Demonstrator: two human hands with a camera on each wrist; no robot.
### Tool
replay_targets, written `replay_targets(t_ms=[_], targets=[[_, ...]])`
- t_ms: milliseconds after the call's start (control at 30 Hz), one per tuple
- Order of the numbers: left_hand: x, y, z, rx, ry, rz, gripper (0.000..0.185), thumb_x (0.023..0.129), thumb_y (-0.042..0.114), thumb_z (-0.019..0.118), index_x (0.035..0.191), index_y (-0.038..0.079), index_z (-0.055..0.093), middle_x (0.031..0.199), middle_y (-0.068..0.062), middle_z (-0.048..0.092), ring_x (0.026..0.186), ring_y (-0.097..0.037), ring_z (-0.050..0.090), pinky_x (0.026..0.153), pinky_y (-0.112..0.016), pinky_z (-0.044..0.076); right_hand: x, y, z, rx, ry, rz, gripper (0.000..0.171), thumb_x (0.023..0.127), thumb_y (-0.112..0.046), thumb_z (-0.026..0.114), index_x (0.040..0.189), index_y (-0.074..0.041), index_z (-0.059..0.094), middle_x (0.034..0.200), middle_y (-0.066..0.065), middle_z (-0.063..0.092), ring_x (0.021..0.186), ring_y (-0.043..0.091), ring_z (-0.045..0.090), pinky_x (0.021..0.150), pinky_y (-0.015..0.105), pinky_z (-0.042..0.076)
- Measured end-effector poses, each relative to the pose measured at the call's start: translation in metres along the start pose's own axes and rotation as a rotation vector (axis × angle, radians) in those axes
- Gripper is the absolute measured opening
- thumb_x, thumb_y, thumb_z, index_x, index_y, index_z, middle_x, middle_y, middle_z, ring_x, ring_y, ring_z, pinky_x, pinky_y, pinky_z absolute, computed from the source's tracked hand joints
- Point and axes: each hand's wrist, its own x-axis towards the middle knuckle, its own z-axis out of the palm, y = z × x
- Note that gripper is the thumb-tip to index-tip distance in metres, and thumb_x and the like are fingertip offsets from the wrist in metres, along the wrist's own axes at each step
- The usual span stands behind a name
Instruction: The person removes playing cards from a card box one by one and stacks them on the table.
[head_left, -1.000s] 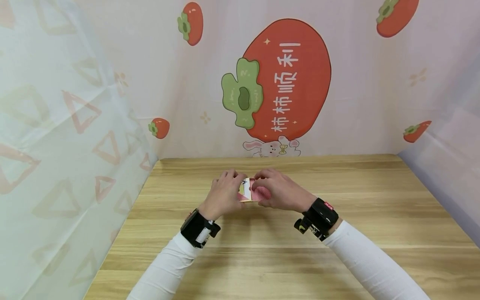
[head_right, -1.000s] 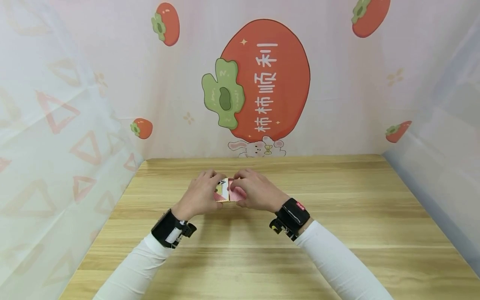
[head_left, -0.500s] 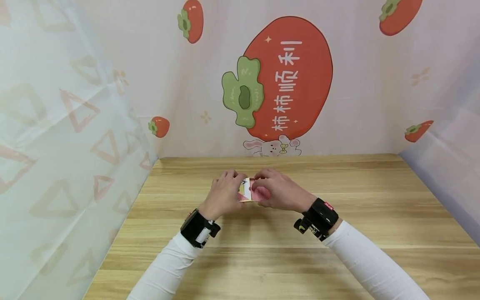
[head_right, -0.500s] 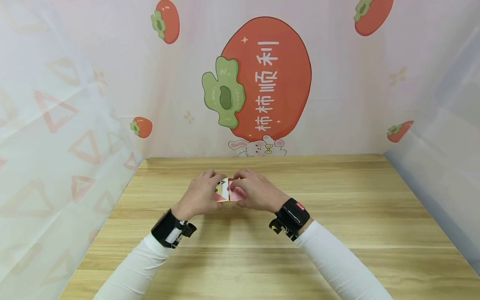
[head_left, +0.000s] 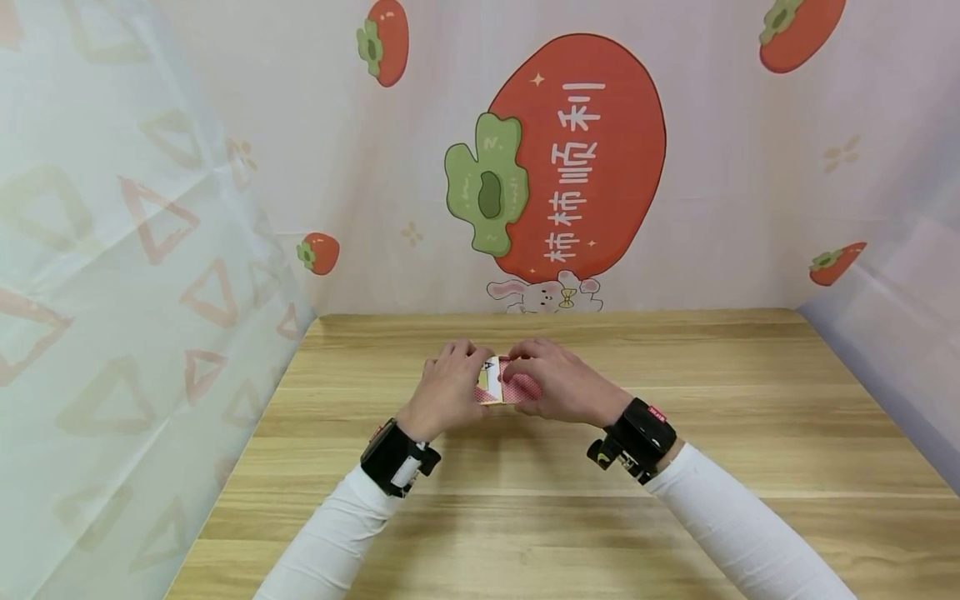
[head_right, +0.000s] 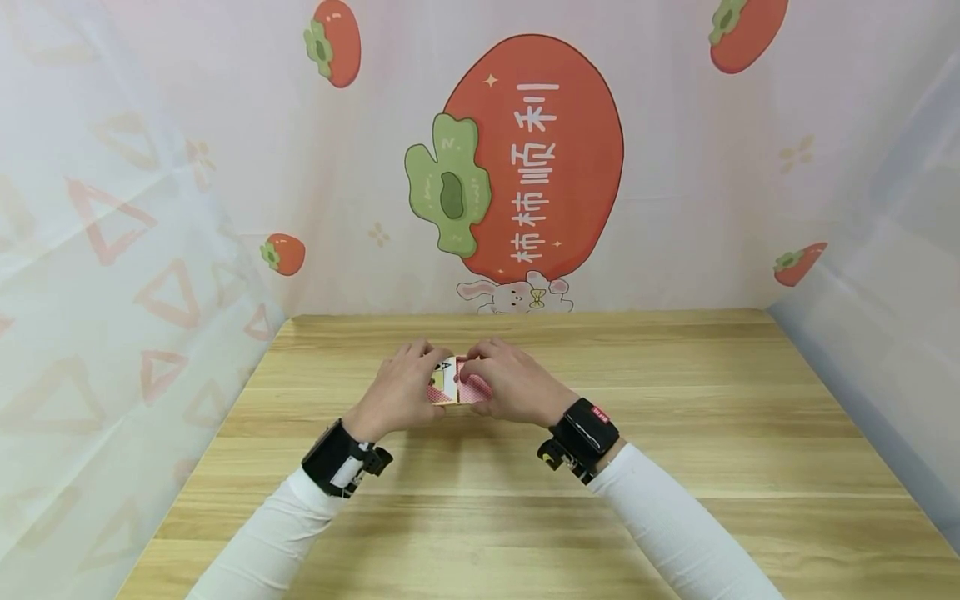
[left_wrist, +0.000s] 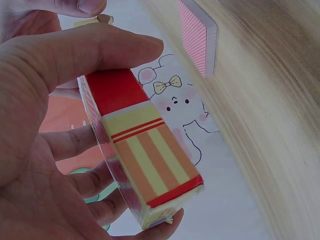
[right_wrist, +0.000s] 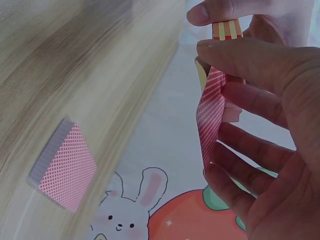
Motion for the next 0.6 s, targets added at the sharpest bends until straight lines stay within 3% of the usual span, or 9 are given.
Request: replay_targets(t_ms=[600], targets=[[-0.0033,-0.0054,-0.0032,-0.009,0.008,-0.009,0.075,0.065,0.020,0.095,0.132,0.011,0.062,0.117,-0.011,0.057,0.110,-0.031,0.051,0.086,-0.052,0.045,-0.0057,0.0024,-0.0102,-0.030,-0.011,0.003,0.035,0.078,-0.022,0.089,0.110,-0.015,0.077,0.119,0.007,0.063,0.111,0.024,0.057,0.093,0.040,0.052]])
